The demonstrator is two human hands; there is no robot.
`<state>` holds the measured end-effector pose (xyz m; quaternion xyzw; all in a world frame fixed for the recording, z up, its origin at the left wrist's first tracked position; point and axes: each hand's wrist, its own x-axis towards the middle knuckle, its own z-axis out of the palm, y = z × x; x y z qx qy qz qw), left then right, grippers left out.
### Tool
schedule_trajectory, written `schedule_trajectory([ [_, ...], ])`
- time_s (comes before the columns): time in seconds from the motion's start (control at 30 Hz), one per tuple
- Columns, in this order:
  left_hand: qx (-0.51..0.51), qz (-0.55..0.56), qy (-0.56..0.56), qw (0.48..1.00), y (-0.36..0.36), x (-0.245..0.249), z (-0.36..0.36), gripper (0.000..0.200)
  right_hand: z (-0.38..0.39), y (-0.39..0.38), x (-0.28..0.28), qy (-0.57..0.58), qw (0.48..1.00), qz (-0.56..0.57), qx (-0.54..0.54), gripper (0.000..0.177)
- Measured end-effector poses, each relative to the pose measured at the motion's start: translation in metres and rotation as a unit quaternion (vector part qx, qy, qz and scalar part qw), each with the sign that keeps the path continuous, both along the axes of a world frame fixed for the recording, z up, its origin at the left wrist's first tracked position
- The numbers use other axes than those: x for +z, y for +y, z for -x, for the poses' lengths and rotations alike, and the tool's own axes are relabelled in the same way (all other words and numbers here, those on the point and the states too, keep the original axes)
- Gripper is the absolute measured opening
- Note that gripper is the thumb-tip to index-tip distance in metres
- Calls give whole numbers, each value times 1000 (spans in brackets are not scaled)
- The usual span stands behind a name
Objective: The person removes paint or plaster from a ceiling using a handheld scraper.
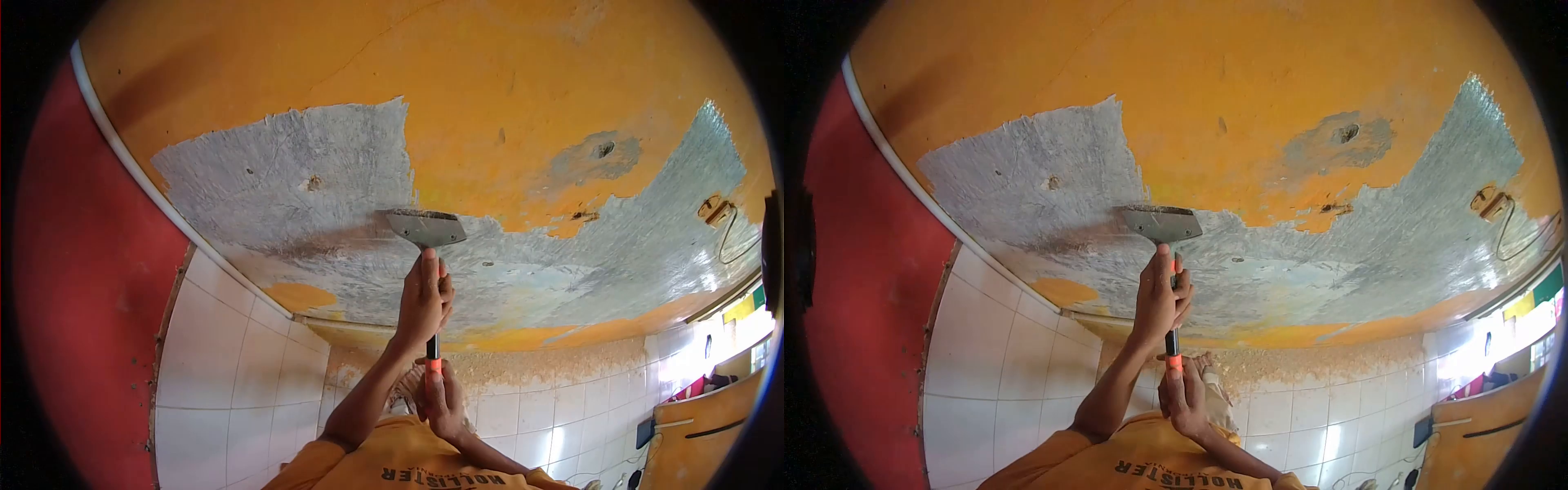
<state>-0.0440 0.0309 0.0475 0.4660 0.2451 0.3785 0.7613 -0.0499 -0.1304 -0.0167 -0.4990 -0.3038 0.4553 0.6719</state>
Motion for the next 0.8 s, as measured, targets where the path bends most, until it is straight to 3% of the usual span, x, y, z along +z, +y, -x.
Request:
schedule_trajectory([
  [0.1,29,-2,17,999,-1,-22,-8,44,-2,-5,-21,-36,998,60,-12,50],
  [0.27,-12,-4,-17,1000,3,7,-6,49,-2,-5,4,-20,999,50,-5,50],
  [0.4,1,-9,1,1000,2,-18,-5,47,2,-7,-4,-11,999,48,-1,47],
  [0.53,-3,-13,1,1000,5,18,0,47,5,-2,15,33,999,36,2,44],
  [0.67,29,-16,20,999,0,-19,-7,49,1,-4,-25,-16,999,49,0,51],
  [0.8,-1,-27,-8,1000,5,7,-10,51,-7,-2,0,-11,1000,29,-3,48],
])
